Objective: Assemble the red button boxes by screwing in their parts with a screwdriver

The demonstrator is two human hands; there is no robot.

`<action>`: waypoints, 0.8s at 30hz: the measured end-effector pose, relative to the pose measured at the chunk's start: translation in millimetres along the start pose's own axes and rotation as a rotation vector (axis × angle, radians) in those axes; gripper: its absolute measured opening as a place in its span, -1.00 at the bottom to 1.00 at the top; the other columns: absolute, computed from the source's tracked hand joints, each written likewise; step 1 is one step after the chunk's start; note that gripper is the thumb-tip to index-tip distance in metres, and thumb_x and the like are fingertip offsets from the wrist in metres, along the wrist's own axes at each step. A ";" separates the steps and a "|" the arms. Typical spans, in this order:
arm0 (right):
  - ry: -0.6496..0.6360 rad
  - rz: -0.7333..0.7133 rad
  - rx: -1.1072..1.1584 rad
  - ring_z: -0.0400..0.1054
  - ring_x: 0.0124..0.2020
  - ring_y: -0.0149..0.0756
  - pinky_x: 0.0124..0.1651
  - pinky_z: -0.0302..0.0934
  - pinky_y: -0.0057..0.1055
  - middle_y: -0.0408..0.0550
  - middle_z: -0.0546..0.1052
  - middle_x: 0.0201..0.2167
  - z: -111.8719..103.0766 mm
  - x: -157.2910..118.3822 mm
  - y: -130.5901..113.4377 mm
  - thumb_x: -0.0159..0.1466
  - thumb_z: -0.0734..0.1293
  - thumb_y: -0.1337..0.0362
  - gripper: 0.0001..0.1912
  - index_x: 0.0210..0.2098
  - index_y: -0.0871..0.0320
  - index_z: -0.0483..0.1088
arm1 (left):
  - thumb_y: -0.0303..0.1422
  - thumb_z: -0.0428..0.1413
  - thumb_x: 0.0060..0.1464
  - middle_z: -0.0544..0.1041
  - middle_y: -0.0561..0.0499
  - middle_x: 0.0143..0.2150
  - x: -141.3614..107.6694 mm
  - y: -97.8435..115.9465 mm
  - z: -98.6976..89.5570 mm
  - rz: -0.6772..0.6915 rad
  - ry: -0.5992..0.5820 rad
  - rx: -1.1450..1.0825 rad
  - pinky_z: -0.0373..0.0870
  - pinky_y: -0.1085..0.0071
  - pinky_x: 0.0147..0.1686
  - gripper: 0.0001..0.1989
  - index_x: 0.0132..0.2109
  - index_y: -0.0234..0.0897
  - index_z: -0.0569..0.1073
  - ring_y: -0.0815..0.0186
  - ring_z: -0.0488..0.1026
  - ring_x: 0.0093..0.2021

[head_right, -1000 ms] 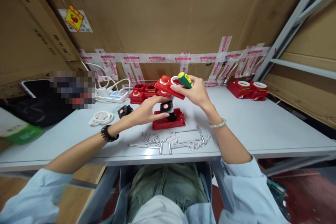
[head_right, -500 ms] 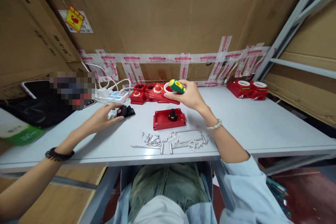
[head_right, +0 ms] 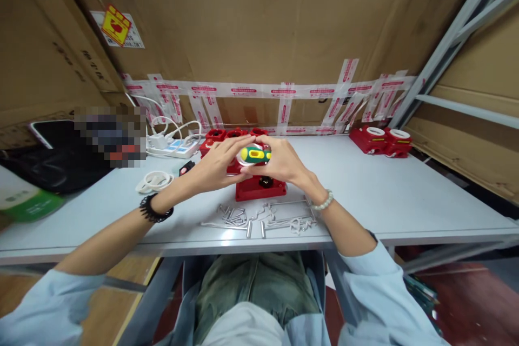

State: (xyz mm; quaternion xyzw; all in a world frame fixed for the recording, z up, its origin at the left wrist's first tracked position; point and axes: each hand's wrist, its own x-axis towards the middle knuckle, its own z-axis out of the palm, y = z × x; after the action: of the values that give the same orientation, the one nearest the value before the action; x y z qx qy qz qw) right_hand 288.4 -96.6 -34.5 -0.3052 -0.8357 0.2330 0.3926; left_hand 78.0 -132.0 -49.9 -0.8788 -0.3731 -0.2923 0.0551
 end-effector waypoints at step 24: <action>0.087 0.129 0.543 0.15 -0.57 -0.47 -0.52 0.09 -0.46 -0.22 0.35 -0.56 9.3 2.3 0.0 0.01 0.43 -0.16 -0.53 -0.39 0.12 0.39 | -0.02 -0.10 0.32 0.28 -0.25 0.19 -3.9 8.6 18.4 0.002 0.384 -0.275 0.35 0.07 0.10 -0.47 0.29 -0.17 0.07 0.09 0.33 0.14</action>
State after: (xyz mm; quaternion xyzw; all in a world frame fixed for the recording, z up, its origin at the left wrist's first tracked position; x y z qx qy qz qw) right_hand 279.8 -96.4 -38.7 -0.2511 -0.7041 0.4594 0.4798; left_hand 90.5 -134.8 -66.1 -0.8066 -0.3115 -0.5023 0.0049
